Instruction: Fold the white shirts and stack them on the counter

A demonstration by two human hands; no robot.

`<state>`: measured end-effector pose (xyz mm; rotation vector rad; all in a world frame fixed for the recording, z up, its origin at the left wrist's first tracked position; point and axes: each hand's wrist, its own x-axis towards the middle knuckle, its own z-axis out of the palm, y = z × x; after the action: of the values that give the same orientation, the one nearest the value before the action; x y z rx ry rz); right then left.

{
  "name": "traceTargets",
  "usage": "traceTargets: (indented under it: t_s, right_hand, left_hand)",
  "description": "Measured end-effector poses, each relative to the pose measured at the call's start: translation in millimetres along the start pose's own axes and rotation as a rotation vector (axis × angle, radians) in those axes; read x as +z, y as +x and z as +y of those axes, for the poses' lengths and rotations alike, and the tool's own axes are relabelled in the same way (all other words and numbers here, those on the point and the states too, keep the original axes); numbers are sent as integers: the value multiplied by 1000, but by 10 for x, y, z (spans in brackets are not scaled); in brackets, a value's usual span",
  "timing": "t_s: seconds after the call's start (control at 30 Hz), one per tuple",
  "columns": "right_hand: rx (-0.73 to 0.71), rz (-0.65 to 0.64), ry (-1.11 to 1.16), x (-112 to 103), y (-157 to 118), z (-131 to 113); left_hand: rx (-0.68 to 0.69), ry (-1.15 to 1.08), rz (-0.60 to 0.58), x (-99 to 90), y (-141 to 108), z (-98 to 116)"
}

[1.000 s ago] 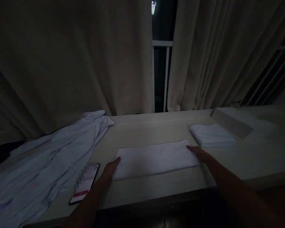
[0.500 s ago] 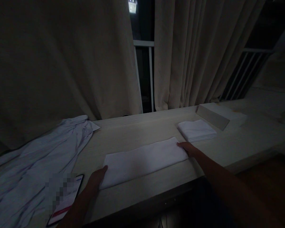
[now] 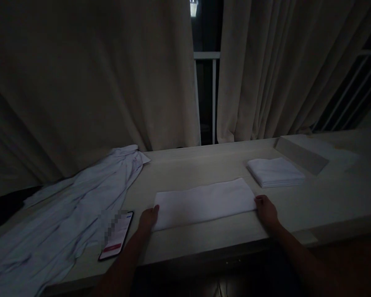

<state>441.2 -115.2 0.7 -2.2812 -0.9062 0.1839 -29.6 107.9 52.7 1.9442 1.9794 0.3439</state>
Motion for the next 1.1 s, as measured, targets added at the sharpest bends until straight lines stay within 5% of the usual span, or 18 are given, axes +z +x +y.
traceTargets:
  t_s: [0.13, 0.33, 0.57, 0.63, 0.7, 0.83, 0.93, 1.1]
  right_hand:
    - [-62, 44, -222, 80, -70, -57]
    - [-65, 45, -270, 51, -83, -114]
    - [-62, 96, -179, 99, -77, -73]
    - [-48, 134, -126, 103, -62, -60]
    - [-29, 173, -92, 104, -46, -55]
    - [-27, 171, -82, 118, -27, -64]
    - [-24, 152, -83, 112, -19, -66]
    - [-153, 221, -125, 4, -59, -152]
  left_hand:
    - [5, -37, -48, 76, 48, -91]
    - [-14, -131, -22, 37, -26, -193]
    - [5, -128, 180, -15, -279, -137]
    - [174, -77, 255, 34, -444, 32]
    - [494, 26, 247, 136, -650, 281]
    - [1006, 247, 29, 470, -992, 841]
    - [1041, 293, 1, 724, -1038, 1084]
    - [987, 290, 3, 938, -934, 1097]
